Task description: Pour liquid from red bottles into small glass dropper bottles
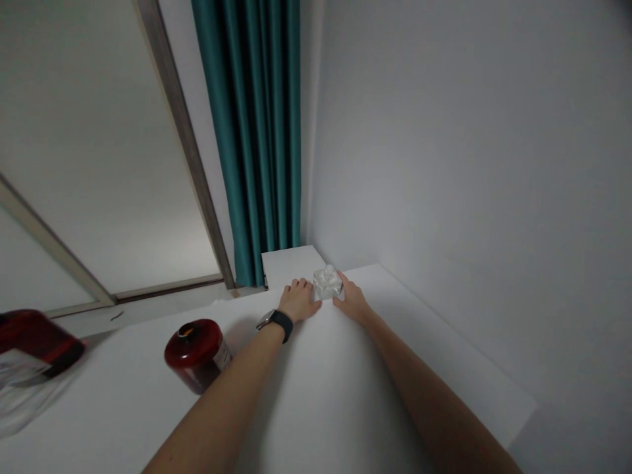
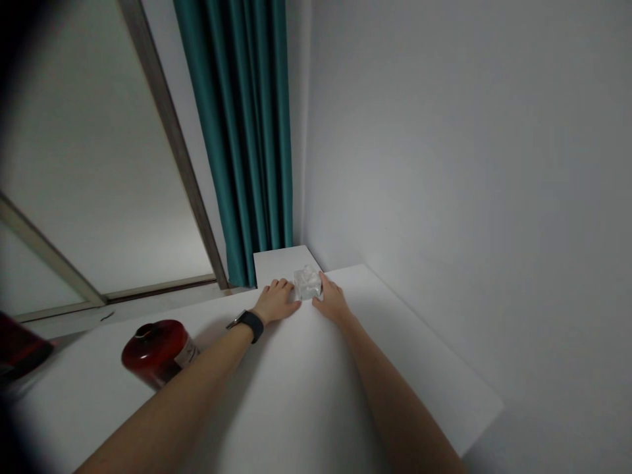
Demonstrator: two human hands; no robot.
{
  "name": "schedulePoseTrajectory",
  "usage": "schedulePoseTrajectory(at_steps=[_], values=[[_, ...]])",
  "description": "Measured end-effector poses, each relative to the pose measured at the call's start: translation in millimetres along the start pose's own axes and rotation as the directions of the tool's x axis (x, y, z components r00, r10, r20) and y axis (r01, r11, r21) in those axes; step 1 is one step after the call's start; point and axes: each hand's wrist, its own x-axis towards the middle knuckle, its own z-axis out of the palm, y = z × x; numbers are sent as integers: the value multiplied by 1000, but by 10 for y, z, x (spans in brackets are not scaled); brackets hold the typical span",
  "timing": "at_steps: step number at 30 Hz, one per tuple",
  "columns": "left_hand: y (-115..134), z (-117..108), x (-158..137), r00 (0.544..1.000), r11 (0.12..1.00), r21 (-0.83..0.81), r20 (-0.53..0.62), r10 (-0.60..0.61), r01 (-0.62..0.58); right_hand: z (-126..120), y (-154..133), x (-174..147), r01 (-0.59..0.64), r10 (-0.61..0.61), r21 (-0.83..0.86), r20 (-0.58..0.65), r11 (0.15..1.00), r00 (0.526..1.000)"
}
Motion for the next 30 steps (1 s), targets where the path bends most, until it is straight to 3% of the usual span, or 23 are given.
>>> schedulePoseTrajectory(at_steps=[18, 30], values=[[-212, 169, 408, 992, 978, -179, 84, -94, 108, 57, 19, 147, -22, 22, -15, -18, 1000, 1000], [-282, 165, 416, 992, 958, -264, 84, -96, 115, 59, 48, 154, -28, 28, 13, -16, 1000, 999]])
